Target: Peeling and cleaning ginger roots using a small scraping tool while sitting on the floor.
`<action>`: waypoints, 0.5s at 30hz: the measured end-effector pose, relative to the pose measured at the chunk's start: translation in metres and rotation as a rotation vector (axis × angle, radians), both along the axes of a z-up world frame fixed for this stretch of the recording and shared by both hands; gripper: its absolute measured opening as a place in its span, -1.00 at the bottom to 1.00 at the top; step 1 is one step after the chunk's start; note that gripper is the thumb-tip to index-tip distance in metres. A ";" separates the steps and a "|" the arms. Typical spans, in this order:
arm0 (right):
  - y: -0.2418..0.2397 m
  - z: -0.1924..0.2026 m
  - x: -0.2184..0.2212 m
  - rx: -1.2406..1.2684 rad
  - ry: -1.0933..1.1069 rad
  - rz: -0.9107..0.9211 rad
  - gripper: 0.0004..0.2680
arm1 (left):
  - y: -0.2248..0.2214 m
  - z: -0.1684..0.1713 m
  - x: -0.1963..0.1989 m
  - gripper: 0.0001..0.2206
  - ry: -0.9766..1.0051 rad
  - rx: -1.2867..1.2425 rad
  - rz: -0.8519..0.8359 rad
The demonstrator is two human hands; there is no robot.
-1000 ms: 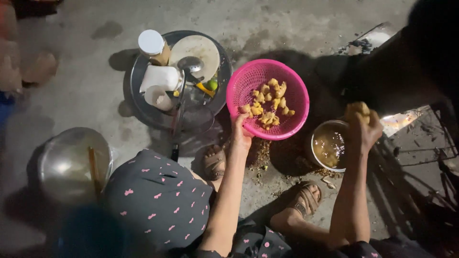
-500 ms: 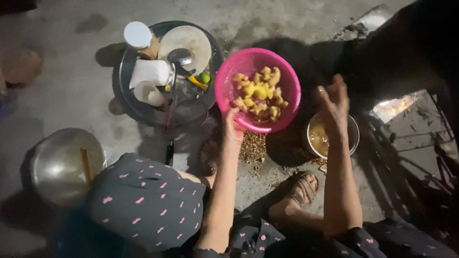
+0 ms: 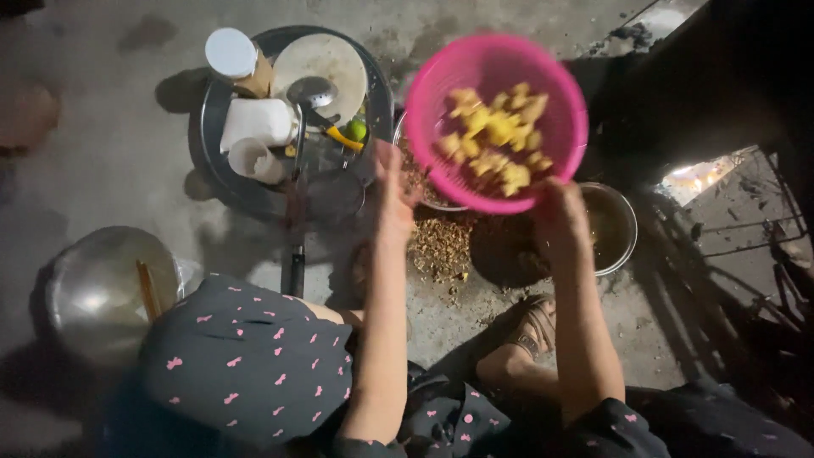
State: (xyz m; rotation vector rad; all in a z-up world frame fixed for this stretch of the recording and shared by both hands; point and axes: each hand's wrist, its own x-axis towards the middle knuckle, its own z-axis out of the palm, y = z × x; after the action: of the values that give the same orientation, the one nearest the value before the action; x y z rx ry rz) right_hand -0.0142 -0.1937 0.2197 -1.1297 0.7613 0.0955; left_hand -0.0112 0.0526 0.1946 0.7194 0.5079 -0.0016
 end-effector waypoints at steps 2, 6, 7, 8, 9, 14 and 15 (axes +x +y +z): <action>-0.051 -0.051 0.010 -0.100 -0.109 -0.016 -0.83 | 0.026 -0.010 -0.002 -0.36 0.024 0.180 0.166; -0.072 -0.019 0.014 -0.076 -0.188 -0.145 -0.79 | 0.077 -0.099 0.005 -0.51 0.047 0.003 0.355; -0.072 -0.009 0.013 -0.039 -0.243 -0.186 -0.78 | 0.076 -0.103 0.004 -0.54 0.055 -0.007 0.361; -0.073 0.001 0.012 0.000 -0.298 -0.226 -0.77 | 0.074 -0.106 0.002 -0.57 0.062 -0.017 0.368; -0.075 0.000 0.010 -0.001 -0.298 -0.226 -0.77 | 0.061 -0.086 -0.001 -0.57 0.062 -0.018 0.368; -0.088 -0.046 0.012 -0.102 -0.253 -0.201 -0.81 | 0.003 -0.050 0.000 -0.63 0.010 -0.081 0.015; -0.066 -0.034 0.007 -0.101 -0.254 -0.209 -0.81 | -0.008 -0.027 -0.003 -0.63 0.008 -0.079 0.008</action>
State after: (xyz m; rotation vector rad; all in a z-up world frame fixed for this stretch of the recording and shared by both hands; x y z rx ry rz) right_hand -0.0075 -0.2597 0.1861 -1.1255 0.6570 -0.2604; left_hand -0.0147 0.0442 0.1681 0.6402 0.5161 -0.0170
